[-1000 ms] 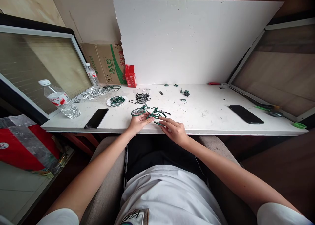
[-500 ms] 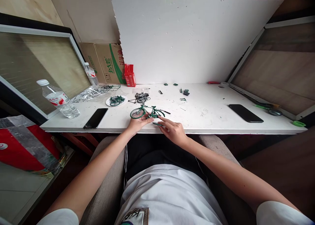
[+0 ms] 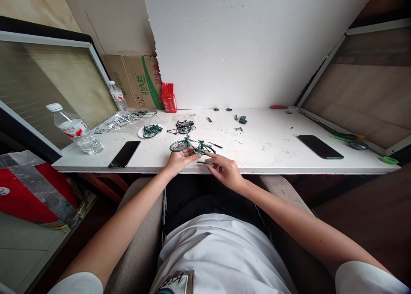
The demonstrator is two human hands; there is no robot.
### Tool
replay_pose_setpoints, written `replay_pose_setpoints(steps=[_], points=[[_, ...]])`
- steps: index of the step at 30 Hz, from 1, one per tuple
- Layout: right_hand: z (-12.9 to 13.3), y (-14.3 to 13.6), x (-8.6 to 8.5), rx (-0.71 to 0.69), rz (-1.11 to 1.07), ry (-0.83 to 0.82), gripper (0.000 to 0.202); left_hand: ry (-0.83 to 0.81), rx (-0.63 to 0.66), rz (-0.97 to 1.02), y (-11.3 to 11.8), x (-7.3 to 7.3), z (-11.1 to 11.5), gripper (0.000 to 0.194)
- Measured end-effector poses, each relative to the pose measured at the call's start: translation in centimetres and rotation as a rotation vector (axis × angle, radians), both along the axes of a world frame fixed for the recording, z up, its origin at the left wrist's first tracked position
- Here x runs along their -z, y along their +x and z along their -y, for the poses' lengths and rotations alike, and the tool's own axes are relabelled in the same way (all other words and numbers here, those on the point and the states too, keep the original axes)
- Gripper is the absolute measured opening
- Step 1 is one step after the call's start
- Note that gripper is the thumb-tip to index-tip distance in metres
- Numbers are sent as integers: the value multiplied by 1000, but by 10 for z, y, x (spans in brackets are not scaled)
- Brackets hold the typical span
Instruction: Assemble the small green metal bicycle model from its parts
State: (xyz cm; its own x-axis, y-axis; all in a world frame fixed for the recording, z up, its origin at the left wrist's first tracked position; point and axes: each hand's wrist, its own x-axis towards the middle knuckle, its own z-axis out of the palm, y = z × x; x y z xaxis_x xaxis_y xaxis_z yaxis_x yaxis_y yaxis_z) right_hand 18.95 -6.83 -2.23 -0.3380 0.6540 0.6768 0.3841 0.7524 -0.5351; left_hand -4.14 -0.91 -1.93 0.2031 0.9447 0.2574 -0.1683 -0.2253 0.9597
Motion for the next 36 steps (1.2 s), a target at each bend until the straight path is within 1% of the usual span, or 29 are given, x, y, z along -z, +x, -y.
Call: replay_pose_setpoints(steps=[3, 5, 9, 12, 14, 16, 19, 23, 28, 31, 36], points=[[1, -4, -2, -13, -110, -92, 19, 14, 15, -18, 0, -1, 0, 49], [1, -8, -4, -36, -235, -208, 21, 29, 12, -22, 1, -2, 1, 49], [1, -16, -10, -91, -493, -476, 34, 68, 0, -44, 2, -4, -1, 48], [4, -19, -15, -57, -555, -666, 45, 93, -22, -103, 1, -2, -2, 49], [6, -20, -18, -42, -578, -745, 50, 106, -43, -146, 0, 0, -2, 50], [8, -21, -20, -44, -607, -788, 51, 130, -56, -188, -1, 1, -2, 50], [11, -22, -23, -57, -671, -859, 46, 178, -62, -236, -1, 2, -2, 47], [12, -22, -26, -114, -742, -974, 46, 226, -38, -275, 0, 3, -3, 45], [11, -22, -25, -160, -767, -1012, 47, 271, -26, -349, -3, 8, -6, 41], [10, -22, -22, -184, -795, -1030, 46, 280, -16, -342, -3, 8, -5, 40], [10, -23, -20, -189, -800, -1050, 47, 241, 5, -233, 2, 2, -1, 42]])
